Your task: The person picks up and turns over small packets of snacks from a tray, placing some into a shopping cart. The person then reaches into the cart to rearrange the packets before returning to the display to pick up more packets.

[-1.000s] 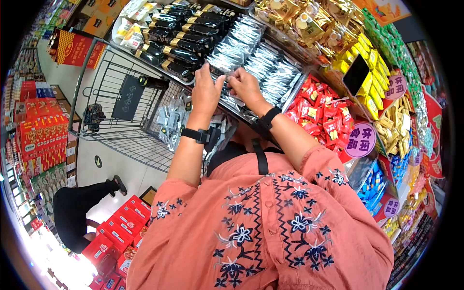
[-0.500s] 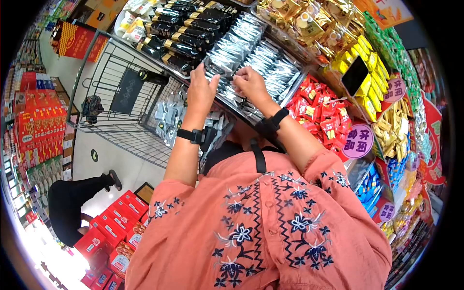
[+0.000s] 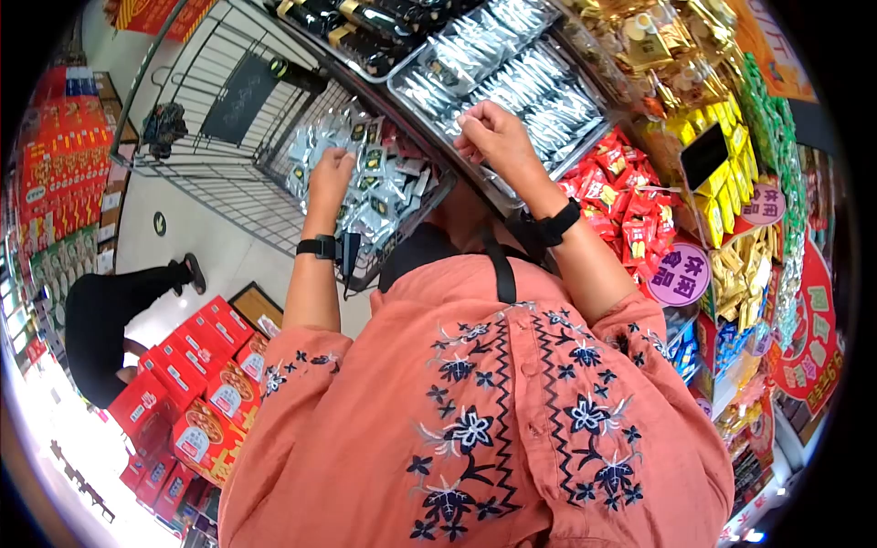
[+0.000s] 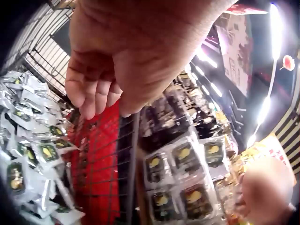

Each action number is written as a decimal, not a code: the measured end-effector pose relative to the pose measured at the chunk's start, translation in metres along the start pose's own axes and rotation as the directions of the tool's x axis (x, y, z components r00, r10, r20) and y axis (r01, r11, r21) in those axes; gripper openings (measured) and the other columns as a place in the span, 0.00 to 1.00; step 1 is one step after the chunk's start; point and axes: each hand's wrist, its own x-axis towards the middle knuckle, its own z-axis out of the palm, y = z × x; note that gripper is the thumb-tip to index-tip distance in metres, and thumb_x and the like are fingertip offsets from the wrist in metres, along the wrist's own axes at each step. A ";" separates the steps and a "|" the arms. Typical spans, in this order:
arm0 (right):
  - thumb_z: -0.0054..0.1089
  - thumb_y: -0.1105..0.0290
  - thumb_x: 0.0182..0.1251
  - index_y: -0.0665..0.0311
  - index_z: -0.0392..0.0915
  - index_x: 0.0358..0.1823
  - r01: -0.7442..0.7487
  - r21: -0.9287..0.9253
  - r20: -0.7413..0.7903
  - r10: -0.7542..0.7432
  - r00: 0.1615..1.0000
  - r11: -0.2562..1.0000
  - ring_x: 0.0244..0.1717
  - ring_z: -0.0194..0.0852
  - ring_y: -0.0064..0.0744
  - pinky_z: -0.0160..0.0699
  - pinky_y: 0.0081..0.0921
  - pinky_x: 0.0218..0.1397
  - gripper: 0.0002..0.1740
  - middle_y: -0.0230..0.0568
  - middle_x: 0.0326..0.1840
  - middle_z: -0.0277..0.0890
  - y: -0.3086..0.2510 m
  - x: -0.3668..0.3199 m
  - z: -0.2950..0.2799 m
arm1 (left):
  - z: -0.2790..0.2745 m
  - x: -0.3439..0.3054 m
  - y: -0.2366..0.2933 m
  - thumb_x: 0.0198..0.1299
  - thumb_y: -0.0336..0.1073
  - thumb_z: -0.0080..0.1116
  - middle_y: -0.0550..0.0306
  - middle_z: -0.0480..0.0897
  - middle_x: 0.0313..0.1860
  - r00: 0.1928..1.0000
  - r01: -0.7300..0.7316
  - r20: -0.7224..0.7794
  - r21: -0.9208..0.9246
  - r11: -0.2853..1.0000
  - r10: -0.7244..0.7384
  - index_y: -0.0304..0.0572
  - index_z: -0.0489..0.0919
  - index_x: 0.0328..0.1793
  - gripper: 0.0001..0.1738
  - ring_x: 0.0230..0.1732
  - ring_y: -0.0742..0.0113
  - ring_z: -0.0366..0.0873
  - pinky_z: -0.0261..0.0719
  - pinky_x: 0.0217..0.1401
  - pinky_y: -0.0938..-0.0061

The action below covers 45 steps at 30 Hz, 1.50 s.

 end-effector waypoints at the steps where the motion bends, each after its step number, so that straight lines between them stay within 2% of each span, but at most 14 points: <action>1: 0.58 0.60 0.74 0.63 0.75 0.42 -0.016 -0.017 0.034 0.017 0.999 1.000 0.27 0.79 0.20 0.76 0.18 0.30 0.12 0.35 0.33 0.82 0.001 -0.002 0.004 | 0.002 -0.001 -0.016 0.67 0.45 0.60 0.49 0.86 0.42 0.996 0.066 0.065 0.026 0.997 -0.068 0.31 0.79 0.57 0.23 0.32 0.68 0.84 0.80 0.35 0.74; 2: 0.57 0.59 0.75 0.62 0.76 0.43 -0.029 -0.024 0.062 0.031 0.998 0.999 0.28 0.78 0.19 0.76 0.18 0.32 0.12 0.34 0.33 0.82 0.002 -0.003 0.009 | 0.016 0.008 -0.057 0.65 0.45 0.61 0.48 0.86 0.42 0.998 -0.036 0.050 0.106 0.994 0.031 0.32 0.80 0.53 0.22 0.33 0.69 0.84 0.81 0.35 0.74; 3: 0.57 0.59 0.75 0.62 0.76 0.43 -0.051 -0.036 0.080 0.054 0.995 0.998 0.29 0.78 0.19 0.77 0.18 0.33 0.12 0.34 0.32 0.82 0.003 -0.003 0.014 | 0.024 0.006 -0.063 0.61 0.48 0.62 0.38 0.86 0.44 0.989 0.054 0.129 0.173 0.983 -0.077 0.35 0.82 0.50 0.22 0.47 0.42 0.85 0.80 0.53 0.58; 12: 0.54 0.65 0.73 0.64 0.78 0.47 -0.095 -0.110 0.107 0.107 0.989 0.989 0.31 0.81 0.20 0.77 0.19 0.33 0.11 0.35 0.32 0.83 0.011 -0.010 0.037 | 0.088 -0.014 -0.104 0.54 0.43 0.69 0.41 0.77 0.64 0.965 -0.226 0.227 0.460 0.859 0.132 0.42 0.74 0.67 0.34 0.67 0.42 0.72 0.71 0.68 0.52; 15: 0.53 0.63 0.75 0.63 0.77 0.49 -0.123 -0.137 0.119 0.139 0.983 0.983 0.33 0.79 0.19 0.77 0.18 0.36 0.12 0.34 0.35 0.83 0.007 -0.012 0.036 | 0.094 -0.012 -0.093 0.54 0.42 0.69 0.41 0.75 0.68 0.959 -0.212 0.277 0.564 0.798 0.059 0.39 0.71 0.71 0.38 0.68 0.42 0.72 0.72 0.69 0.57; 19: 0.54 0.64 0.74 0.63 0.78 0.47 -0.126 -0.109 0.088 0.135 0.987 0.986 0.32 0.82 0.20 0.77 0.19 0.33 0.11 0.35 0.34 0.84 0.010 -0.015 0.037 | 0.094 -0.011 -0.084 0.52 0.41 0.72 0.44 0.78 0.59 0.951 -0.236 0.303 0.603 0.762 0.055 0.51 0.73 0.71 0.37 0.63 0.45 0.75 0.74 0.65 0.54; 23: 0.54 0.64 0.74 0.63 0.78 0.47 -0.148 -0.121 0.070 0.157 0.985 0.982 0.32 0.82 0.20 0.78 0.19 0.33 0.11 0.34 0.34 0.84 0.008 -0.017 0.039 | 0.090 -0.013 -0.085 0.56 0.37 0.67 0.49 0.75 0.59 0.944 -0.227 0.327 0.554 0.801 0.042 0.55 0.77 0.63 0.26 0.66 0.46 0.71 0.71 0.64 0.51; 28: 0.52 0.62 0.76 0.62 0.76 0.51 -0.149 -0.154 0.121 0.168 0.978 0.977 0.33 0.78 0.18 0.78 0.17 0.37 0.13 0.33 0.37 0.82 0.009 -0.016 0.040 | 0.089 -0.017 -0.093 0.56 0.35 0.65 0.51 0.82 0.44 0.907 -0.375 0.375 0.510 0.774 0.192 0.48 0.79 0.45 0.11 0.53 0.45 0.79 0.75 0.52 0.51; 32: 0.52 0.62 0.77 0.62 0.77 0.50 -0.124 -0.116 0.134 0.140 0.981 0.985 0.33 0.78 0.18 0.77 0.17 0.37 0.12 0.33 0.36 0.82 0.010 -0.020 0.041 | 0.082 -0.026 -0.092 0.59 0.37 0.64 0.52 0.85 0.43 0.881 -0.459 0.313 0.389 0.799 0.354 0.47 0.79 0.42 0.08 0.49 0.50 0.83 0.77 0.45 0.54; 35: 0.52 0.62 0.77 0.62 0.77 0.50 -0.096 -0.102 0.171 0.113 0.979 0.990 0.32 0.78 0.18 0.77 0.16 0.37 0.12 0.33 0.36 0.82 0.011 -0.025 0.036 | 0.070 -0.041 -0.070 0.60 0.36 0.63 0.50 0.85 0.42 0.964 -0.257 0.104 0.147 0.955 0.243 0.46 0.79 0.42 0.07 0.46 0.47 0.83 0.77 0.43 0.62; 38: 0.53 0.62 0.76 0.62 0.77 0.50 -0.120 -0.100 0.193 0.138 0.971 0.988 0.33 0.78 0.18 0.77 0.17 0.38 0.12 0.33 0.37 0.81 0.003 -0.037 0.030 | 0.058 -0.052 -0.060 0.64 0.37 0.63 0.56 0.81 0.34 0.986 -0.152 -0.098 -0.177 0.972 0.137 0.41 0.78 0.42 0.09 0.35 0.61 0.79 0.75 0.38 0.69; 41: 0.54 0.62 0.75 0.63 0.77 0.50 -0.103 -0.079 0.227 0.119 0.967 0.991 0.34 0.79 0.19 0.78 0.19 0.38 0.13 0.33 0.37 0.82 -0.007 -0.041 0.029 | 0.032 -0.062 -0.007 0.69 0.41 0.61 0.63 0.80 0.38 0.979 0.165 0.022 -0.678 0.717 -0.205 0.35 0.77 0.52 0.16 0.38 0.74 0.76 0.75 0.43 0.77; 43: 0.56 0.63 0.73 0.64 0.77 0.48 -0.056 0.001 0.283 0.054 0.958 0.998 0.32 0.79 0.20 0.78 0.21 0.34 0.12 0.33 0.35 0.82 -0.007 -0.045 0.030 | 0.020 -0.080 0.034 0.73 0.39 0.55 0.55 0.82 0.48 0.991 0.128 0.089 -0.851 0.509 -0.101 0.35 0.75 0.53 0.13 0.46 0.68 0.82 0.81 0.53 0.71; 45: 0.57 0.61 0.74 0.65 0.77 0.49 -0.048 0.042 0.350 0.031 0.936 0.998 0.33 0.79 0.20 0.79 0.21 0.37 0.14 0.33 0.36 0.82 -0.011 -0.049 0.031 | 0.017 -0.094 0.061 0.73 0.37 0.55 0.54 0.82 0.49 0.998 0.057 0.040 -0.882 0.468 -0.047 0.30 0.74 0.58 0.16 0.50 0.67 0.81 0.78 0.58 0.72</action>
